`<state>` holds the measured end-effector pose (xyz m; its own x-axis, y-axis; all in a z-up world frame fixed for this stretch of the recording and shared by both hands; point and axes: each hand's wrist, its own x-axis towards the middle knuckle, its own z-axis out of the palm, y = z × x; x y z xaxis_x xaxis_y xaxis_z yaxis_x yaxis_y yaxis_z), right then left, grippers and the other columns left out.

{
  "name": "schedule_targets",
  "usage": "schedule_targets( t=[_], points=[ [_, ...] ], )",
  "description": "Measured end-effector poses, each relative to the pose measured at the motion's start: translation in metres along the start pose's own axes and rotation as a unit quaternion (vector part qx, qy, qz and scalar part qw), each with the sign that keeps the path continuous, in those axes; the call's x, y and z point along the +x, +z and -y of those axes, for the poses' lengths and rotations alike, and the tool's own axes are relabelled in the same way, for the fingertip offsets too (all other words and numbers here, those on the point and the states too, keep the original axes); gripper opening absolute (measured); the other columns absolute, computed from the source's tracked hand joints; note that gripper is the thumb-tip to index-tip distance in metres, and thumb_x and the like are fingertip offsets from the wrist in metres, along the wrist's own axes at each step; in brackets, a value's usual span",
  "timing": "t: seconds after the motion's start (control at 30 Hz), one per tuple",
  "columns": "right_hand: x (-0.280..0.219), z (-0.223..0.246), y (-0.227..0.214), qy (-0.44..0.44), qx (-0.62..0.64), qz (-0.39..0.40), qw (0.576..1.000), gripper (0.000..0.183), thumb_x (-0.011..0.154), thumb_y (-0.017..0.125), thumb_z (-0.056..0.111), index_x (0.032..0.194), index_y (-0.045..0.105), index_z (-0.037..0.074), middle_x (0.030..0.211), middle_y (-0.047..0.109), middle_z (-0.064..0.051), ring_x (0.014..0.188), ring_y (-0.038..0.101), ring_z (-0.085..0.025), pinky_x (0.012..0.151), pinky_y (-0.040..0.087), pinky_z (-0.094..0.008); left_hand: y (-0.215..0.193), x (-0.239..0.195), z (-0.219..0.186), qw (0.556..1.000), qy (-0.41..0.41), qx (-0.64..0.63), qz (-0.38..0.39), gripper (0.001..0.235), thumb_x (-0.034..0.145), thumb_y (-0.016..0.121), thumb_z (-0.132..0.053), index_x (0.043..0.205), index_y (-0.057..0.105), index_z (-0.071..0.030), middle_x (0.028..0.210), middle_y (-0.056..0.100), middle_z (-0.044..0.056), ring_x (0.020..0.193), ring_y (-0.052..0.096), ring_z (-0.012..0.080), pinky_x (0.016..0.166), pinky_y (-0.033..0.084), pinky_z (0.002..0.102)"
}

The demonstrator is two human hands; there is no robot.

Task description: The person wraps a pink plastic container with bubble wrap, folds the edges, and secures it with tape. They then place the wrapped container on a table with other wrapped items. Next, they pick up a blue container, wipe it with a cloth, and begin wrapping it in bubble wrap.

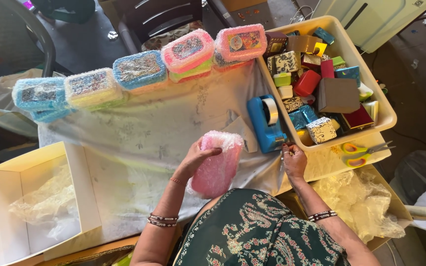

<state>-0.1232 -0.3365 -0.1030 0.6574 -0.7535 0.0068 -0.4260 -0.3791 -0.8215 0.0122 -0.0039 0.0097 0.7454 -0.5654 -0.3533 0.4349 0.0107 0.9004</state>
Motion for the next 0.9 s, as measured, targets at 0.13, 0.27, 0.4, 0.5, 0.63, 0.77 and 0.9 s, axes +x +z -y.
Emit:
schedule_targets(
  t=[0.13, 0.27, 0.4, 0.5, 0.63, 0.77, 0.9],
  points=[
    [0.000, -0.001, 0.001, -0.024, -0.010, -0.010, 1.000, 0.041, 0.097, 0.072, 0.040, 0.082, 0.066, 0.003, 0.077, 0.069, -0.010, 0.070, 0.062, -0.023, 0.069, 0.048, -0.038, 0.002, -0.004, -0.005, 1.000, 0.004, -0.007, 0.006, 0.060, 0.076, 0.085, -0.025, 0.128, 0.063, -0.005, 0.114, 0.072, 0.007, 0.104, 0.067, 0.0159, 0.094, 0.055, 0.034],
    [0.001, -0.003, 0.002, -0.027, -0.011, -0.010, 1.000, 0.042, 0.097, 0.071, 0.042, 0.083, 0.067, 0.003, 0.078, 0.070, -0.011, 0.070, 0.063, -0.025, 0.070, 0.049, -0.038, 0.003, -0.005, -0.006, 1.000, 0.006, -0.001, 0.004, 0.061, 0.076, 0.085, -0.026, 0.128, 0.063, -0.005, 0.115, 0.072, 0.007, 0.105, 0.068, 0.0162, 0.095, 0.055, 0.034],
    [0.003, -0.019, 0.006, 0.008, -0.059, -0.006, 0.998, 0.039, 0.098, 0.070, 0.039, 0.085, 0.068, 0.003, 0.076, 0.068, -0.016, 0.068, 0.062, -0.029, 0.070, 0.049, -0.040, 0.002, -0.006, -0.006, 1.000, 0.002, 0.001, -0.003, 0.062, 0.075, 0.086, -0.025, 0.128, 0.062, -0.006, 0.114, 0.072, 0.007, 0.104, 0.068, 0.0161, 0.095, 0.055, 0.034],
    [-0.001, -0.049, 0.003, -0.130, -0.050, -0.062, 0.988, 0.028, 0.098, 0.066, 0.032, 0.099, 0.074, 0.005, 0.088, 0.072, -0.014, 0.078, 0.066, -0.028, 0.074, 0.050, -0.039, 0.000, -0.005, -0.006, 1.000, 0.008, 0.009, 0.000, 0.059, 0.076, 0.085, -0.025, 0.127, 0.063, -0.003, 0.113, 0.072, 0.008, 0.102, 0.067, 0.0171, 0.093, 0.055, 0.035],
    [-0.021, -0.030, -0.006, -0.085, -0.020, -0.031, 0.996, 0.037, 0.099, 0.066, 0.040, 0.098, 0.071, 0.003, 0.083, 0.071, -0.014, 0.075, 0.068, -0.024, 0.071, 0.052, -0.037, -0.001, -0.006, -0.001, 1.000, 0.013, 0.013, -0.013, 0.059, 0.076, 0.085, -0.025, 0.127, 0.063, -0.005, 0.113, 0.072, 0.007, 0.103, 0.068, 0.0155, 0.093, 0.055, 0.033],
    [-0.021, 0.008, -0.009, 0.025, 0.111, 0.104, 0.988, 0.035, 0.102, 0.062, 0.040, 0.098, 0.067, 0.005, 0.085, 0.071, -0.011, 0.076, 0.071, -0.020, 0.071, 0.057, -0.034, 0.002, -0.004, -0.003, 1.000, 0.003, -0.012, -0.021, 0.060, 0.075, 0.085, -0.025, 0.126, 0.062, -0.004, 0.113, 0.072, 0.007, 0.103, 0.068, 0.0159, 0.091, 0.056, 0.034],
    [-0.009, 0.068, -0.013, -0.030, 0.286, 0.259, 0.922, 0.025, 0.102, 0.060, 0.028, 0.097, 0.063, 0.004, 0.089, 0.073, -0.007, 0.080, 0.075, -0.017, 0.078, 0.064, -0.033, 0.010, 0.003, -0.004, 0.999, -0.004, 0.035, -0.021, 0.060, 0.076, 0.086, -0.027, 0.126, 0.063, -0.004, 0.112, 0.072, 0.007, 0.102, 0.067, 0.0156, 0.091, 0.055, 0.033]
  ],
)
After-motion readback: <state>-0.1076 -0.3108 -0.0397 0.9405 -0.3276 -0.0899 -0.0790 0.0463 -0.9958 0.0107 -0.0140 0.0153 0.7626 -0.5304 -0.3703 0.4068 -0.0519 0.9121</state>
